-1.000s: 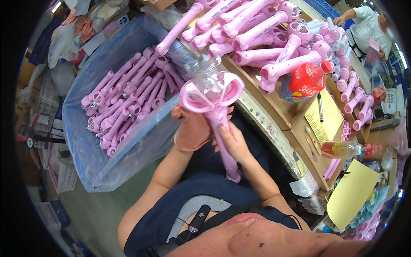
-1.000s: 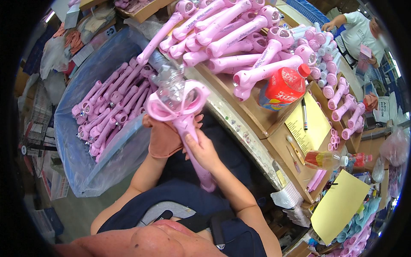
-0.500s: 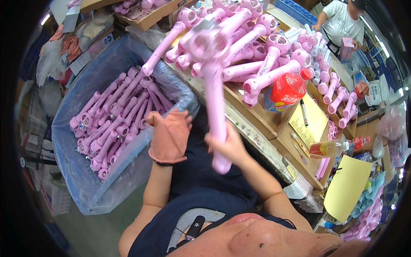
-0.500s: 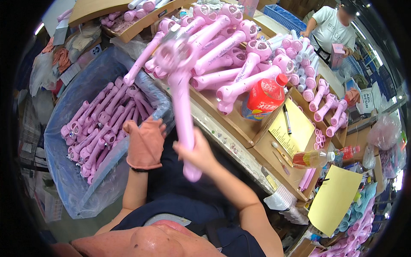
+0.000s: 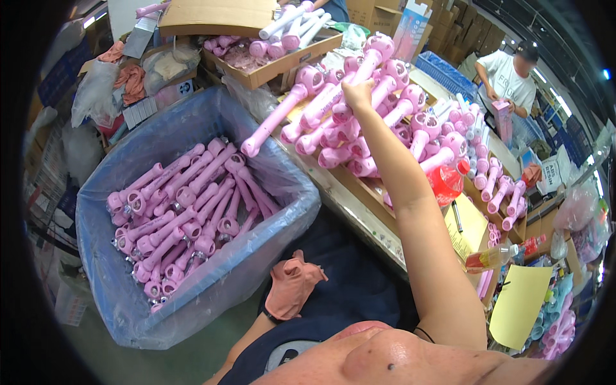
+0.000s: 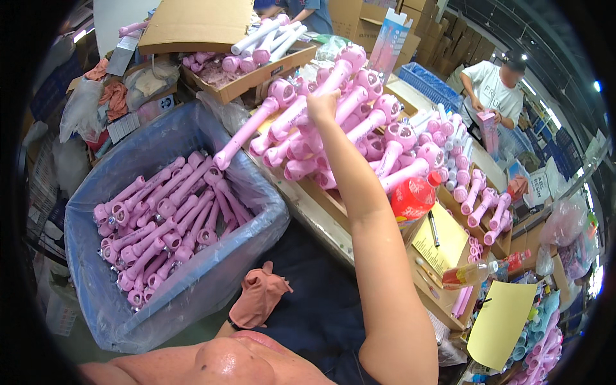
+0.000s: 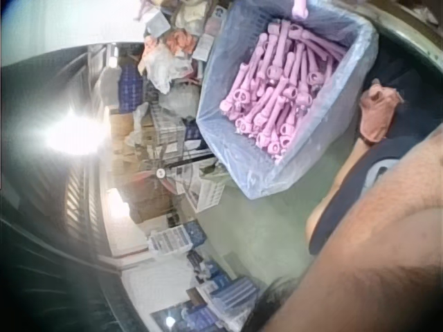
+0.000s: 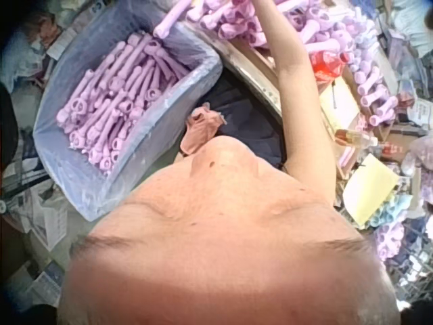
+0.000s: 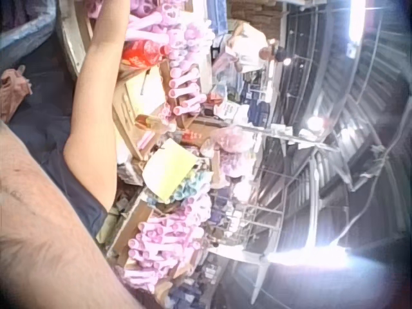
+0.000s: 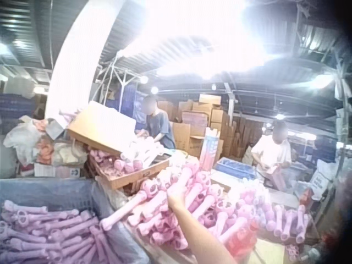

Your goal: The person assembles pink plastic fan sticks by attaching clear plastic heads, wiping them with a cloth, and using a screwdriver to tighten components. They then apply small stickers to the handles and place the finished items on a table.

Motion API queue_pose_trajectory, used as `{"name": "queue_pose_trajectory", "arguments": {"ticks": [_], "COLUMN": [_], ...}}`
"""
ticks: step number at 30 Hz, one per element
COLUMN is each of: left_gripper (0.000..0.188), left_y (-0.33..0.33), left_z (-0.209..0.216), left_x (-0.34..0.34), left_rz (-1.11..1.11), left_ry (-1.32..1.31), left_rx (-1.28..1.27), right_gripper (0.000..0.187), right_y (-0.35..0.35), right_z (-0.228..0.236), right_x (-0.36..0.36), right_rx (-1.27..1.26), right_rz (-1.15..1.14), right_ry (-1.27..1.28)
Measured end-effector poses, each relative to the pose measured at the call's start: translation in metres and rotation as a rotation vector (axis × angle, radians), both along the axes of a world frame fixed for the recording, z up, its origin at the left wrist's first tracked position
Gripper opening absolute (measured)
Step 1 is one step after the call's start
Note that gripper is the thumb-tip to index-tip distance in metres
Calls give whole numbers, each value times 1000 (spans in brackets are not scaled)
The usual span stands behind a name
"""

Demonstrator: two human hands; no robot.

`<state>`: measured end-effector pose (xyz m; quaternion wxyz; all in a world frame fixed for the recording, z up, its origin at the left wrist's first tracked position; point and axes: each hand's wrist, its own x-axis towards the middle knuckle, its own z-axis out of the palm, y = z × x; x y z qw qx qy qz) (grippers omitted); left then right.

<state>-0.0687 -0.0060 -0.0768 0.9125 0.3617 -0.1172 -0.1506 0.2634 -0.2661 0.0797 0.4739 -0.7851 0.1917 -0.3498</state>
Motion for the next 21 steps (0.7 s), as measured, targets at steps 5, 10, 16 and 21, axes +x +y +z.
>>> {"name": "queue_pose_trajectory", "arguments": {"ticks": [5, 10, 16, 21], "left_gripper": [15, 16, 14, 4], "left_y": [23, 33, 28, 20], "left_z": [-13, -19, -3, 26], "left_x": [15, 32, 45, 49], "left_rz": [-109, -422, -277, -154], "left_ry": [281, 692, 1728, 1847], "left_rx": [-111, -461, -1890, -2410], "right_gripper": [85, 83, 61, 49], "right_y": [7, 2, 37, 84], "right_z": [-1, -5, 0, -45], "right_x": [14, 22, -40, -223], "right_rx": [-13, -68, -412, -616], "right_rz": [-65, -119, -28, 1056], "right_ry": [91, 43, -266, -41]}}
